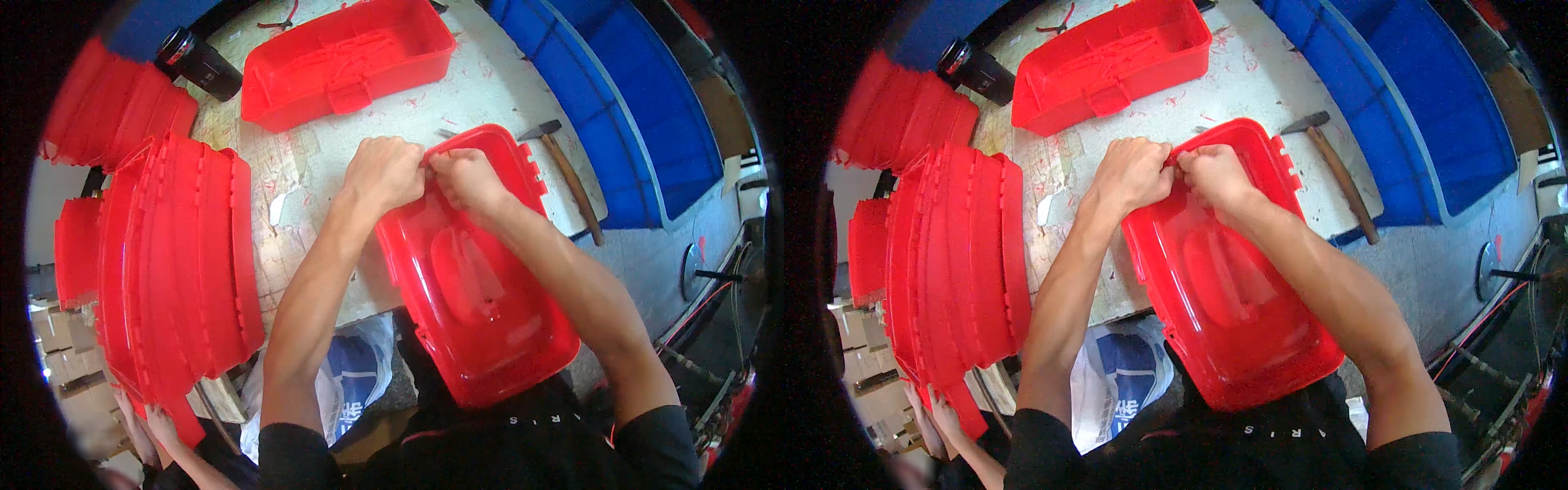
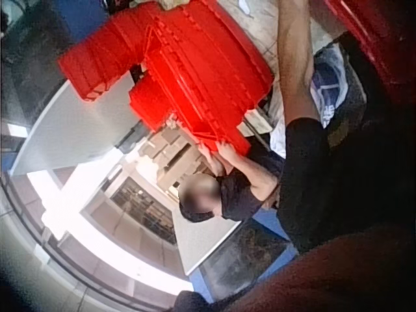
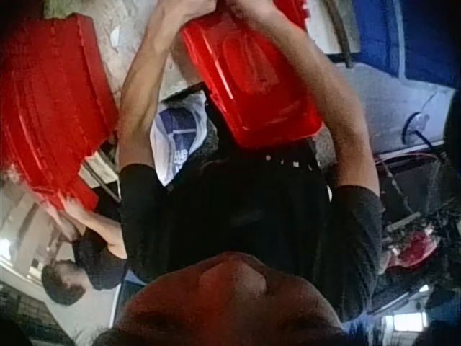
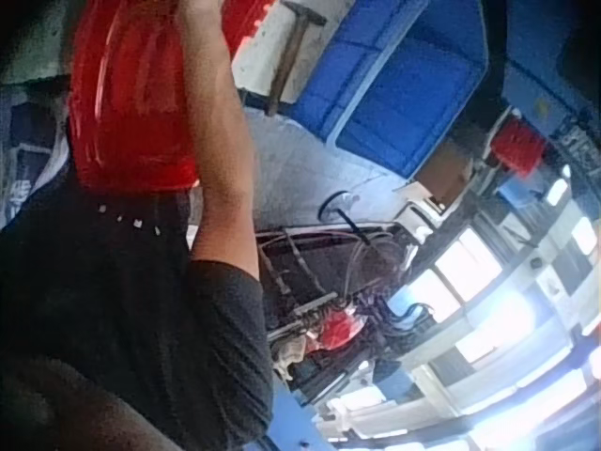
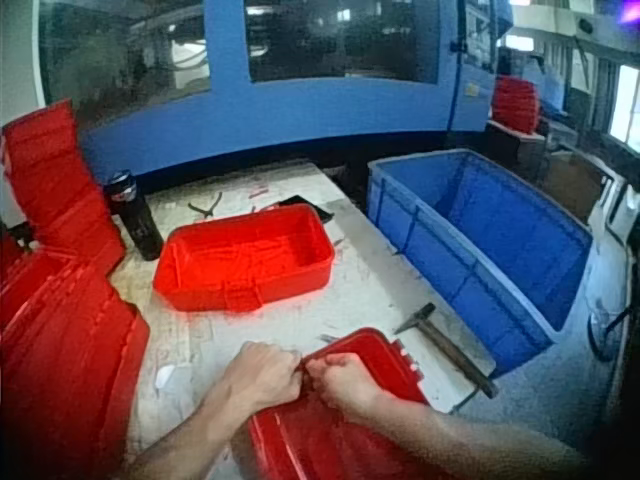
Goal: The person repeatedly picks up red plastic containers and uses a hammer to tap and break off small protruding plastic pieces from the rims. They rotate the containers to access different edges and occasionally wipe the surfaces with a cloth. Finished pieces are placed back on the table.
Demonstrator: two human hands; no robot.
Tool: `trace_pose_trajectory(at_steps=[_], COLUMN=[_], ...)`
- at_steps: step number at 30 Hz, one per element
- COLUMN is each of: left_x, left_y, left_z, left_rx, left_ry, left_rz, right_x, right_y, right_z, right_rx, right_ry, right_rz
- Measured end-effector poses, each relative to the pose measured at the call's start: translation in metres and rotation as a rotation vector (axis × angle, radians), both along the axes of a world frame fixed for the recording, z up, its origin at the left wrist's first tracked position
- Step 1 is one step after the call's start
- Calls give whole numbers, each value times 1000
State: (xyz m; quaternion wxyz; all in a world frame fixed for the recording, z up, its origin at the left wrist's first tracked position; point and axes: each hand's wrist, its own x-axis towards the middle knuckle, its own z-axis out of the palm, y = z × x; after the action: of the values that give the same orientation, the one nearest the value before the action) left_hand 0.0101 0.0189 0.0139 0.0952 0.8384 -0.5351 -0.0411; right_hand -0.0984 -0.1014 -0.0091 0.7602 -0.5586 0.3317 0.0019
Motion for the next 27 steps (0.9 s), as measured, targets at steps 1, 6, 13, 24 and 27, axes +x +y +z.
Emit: trace_pose_trajectory(at_steps=[1, 6, 13, 24, 27], left_x=[0, 5, 11, 13, 12], left_y=[0, 1, 1, 4, 2], left_z=[0, -3, -7, -7, -5], left_rx=[24, 8, -21, -18, -37], left_ry=[13, 19, 68, 314, 300], left_rz=[-10, -70, -100, -44, -92], right_x=[-1, -5, -11, -10, -12], right_y=[1, 19, 31, 10, 8], right_z=[0, -8, -17, -14, -8], right_rx=[179, 555, 331, -1159, -1314], right_ry=[40, -76, -216, -159, -35], right_rz=[-47, -225, -244, 173, 246])
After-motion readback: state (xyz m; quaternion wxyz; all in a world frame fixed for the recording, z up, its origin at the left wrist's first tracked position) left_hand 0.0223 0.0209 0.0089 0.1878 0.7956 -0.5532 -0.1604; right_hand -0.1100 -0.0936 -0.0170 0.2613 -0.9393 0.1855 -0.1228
